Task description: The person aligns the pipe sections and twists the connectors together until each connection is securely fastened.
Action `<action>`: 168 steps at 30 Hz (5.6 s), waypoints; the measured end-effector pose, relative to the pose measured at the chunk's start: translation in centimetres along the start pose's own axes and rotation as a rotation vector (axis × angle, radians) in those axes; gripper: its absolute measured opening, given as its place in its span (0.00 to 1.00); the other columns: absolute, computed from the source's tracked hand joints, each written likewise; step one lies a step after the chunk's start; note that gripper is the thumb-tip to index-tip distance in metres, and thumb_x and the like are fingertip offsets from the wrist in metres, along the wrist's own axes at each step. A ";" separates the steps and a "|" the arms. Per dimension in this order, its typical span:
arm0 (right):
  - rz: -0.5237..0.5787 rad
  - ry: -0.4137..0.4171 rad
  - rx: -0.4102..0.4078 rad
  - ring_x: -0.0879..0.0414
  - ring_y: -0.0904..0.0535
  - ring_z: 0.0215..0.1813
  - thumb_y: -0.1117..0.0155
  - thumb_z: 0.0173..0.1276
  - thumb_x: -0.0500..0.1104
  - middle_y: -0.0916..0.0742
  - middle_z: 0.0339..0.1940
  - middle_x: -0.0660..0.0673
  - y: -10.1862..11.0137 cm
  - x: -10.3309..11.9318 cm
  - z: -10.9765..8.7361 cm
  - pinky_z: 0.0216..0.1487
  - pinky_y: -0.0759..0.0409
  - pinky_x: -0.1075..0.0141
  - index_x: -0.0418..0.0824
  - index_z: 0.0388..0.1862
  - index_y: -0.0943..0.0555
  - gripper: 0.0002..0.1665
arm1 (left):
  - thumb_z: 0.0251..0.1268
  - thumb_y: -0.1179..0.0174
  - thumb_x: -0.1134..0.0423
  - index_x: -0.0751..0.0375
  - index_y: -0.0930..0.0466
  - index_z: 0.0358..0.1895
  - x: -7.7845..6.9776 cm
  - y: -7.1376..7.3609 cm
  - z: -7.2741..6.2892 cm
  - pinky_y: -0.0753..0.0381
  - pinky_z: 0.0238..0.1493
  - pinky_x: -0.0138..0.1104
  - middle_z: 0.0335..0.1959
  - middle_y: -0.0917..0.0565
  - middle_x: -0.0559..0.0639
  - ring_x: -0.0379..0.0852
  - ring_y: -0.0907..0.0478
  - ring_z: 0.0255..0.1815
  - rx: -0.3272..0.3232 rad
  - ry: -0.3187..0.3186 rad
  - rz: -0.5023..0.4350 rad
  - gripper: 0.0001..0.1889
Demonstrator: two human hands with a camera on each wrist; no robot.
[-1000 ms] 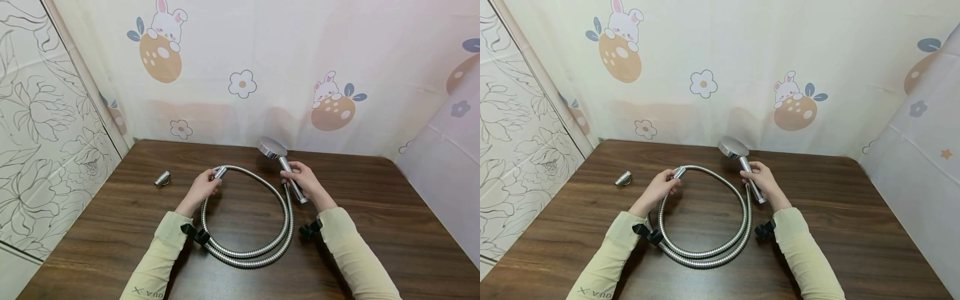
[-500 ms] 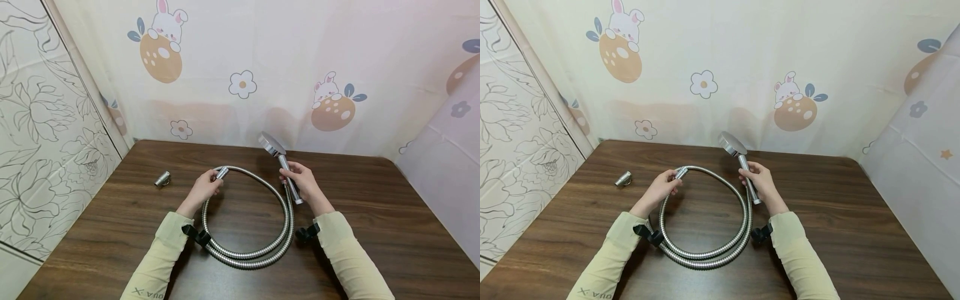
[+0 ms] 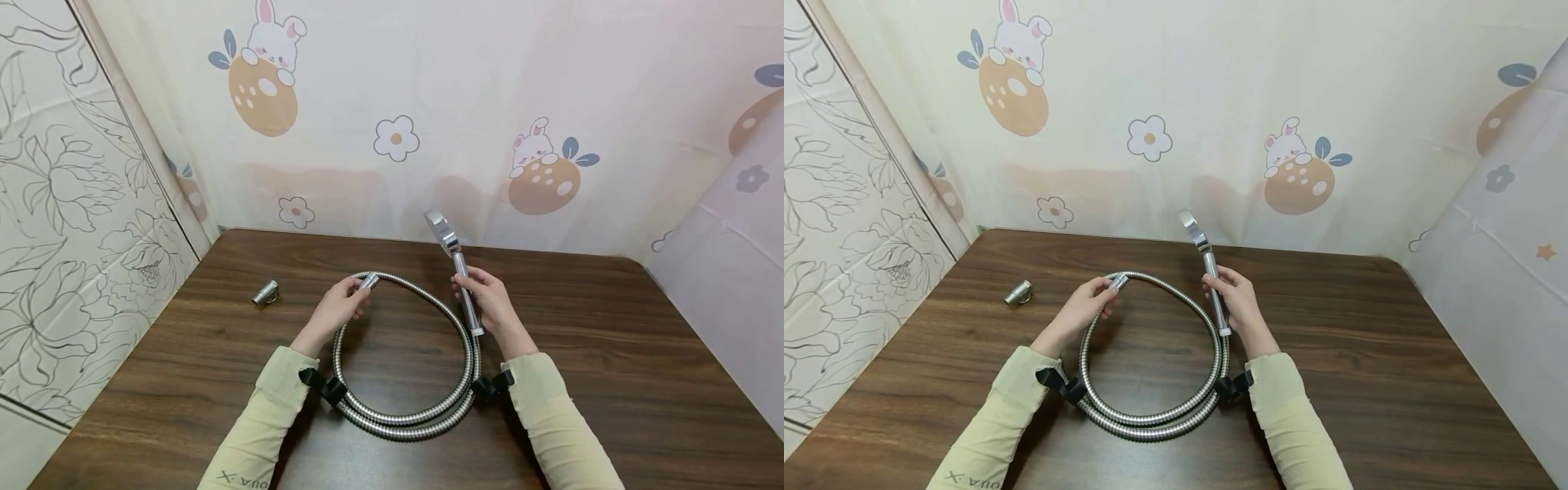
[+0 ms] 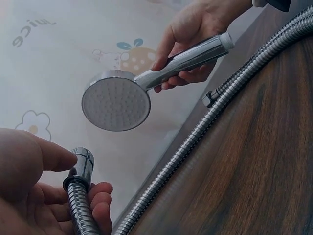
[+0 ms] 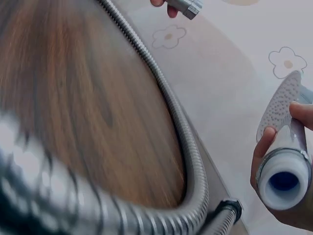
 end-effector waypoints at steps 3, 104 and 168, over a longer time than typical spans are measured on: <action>0.053 0.011 0.021 0.63 0.20 0.32 0.42 0.65 0.38 0.16 0.29 0.54 -0.5 0.1 -0.1 0.35 0.21 0.73 0.27 0.63 0.38 0.31 | 0.66 0.50 0.59 0.62 0.27 0.47 0.0 -0.1 0.0 0.23 0.30 0.32 0.36 0.20 0.57 0.46 0.25 0.27 0.004 0.007 0.006 0.12; 0.365 0.209 0.223 0.55 0.20 0.48 0.57 0.72 0.37 0.20 0.47 0.44 -5.6 4.3 -2.0 0.53 0.24 0.59 0.36 0.59 0.37 0.18 | 0.63 0.45 0.64 0.64 0.25 0.46 -3.3 -3.4 -1.6 0.28 0.29 0.34 0.34 0.22 0.58 0.42 0.30 0.23 0.095 -0.114 -0.184 0.11; 0.356 0.360 0.085 0.57 0.18 0.38 0.50 0.67 0.31 0.18 0.36 0.47 -6.6 9.4 -2.8 0.48 0.21 0.61 0.38 0.48 0.32 0.11 | 0.61 0.46 0.70 0.71 0.28 0.48 -4.5 -4.0 -2.4 0.23 0.33 0.32 0.37 0.23 0.57 0.49 0.22 0.30 0.144 -0.193 -0.343 0.13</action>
Point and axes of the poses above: each hand's wrist, its own z-axis towards the middle knuckle, its own y-axis out of the back of the hand, x = y × z, the point moved 9 cm from there along z, towards the middle knuckle
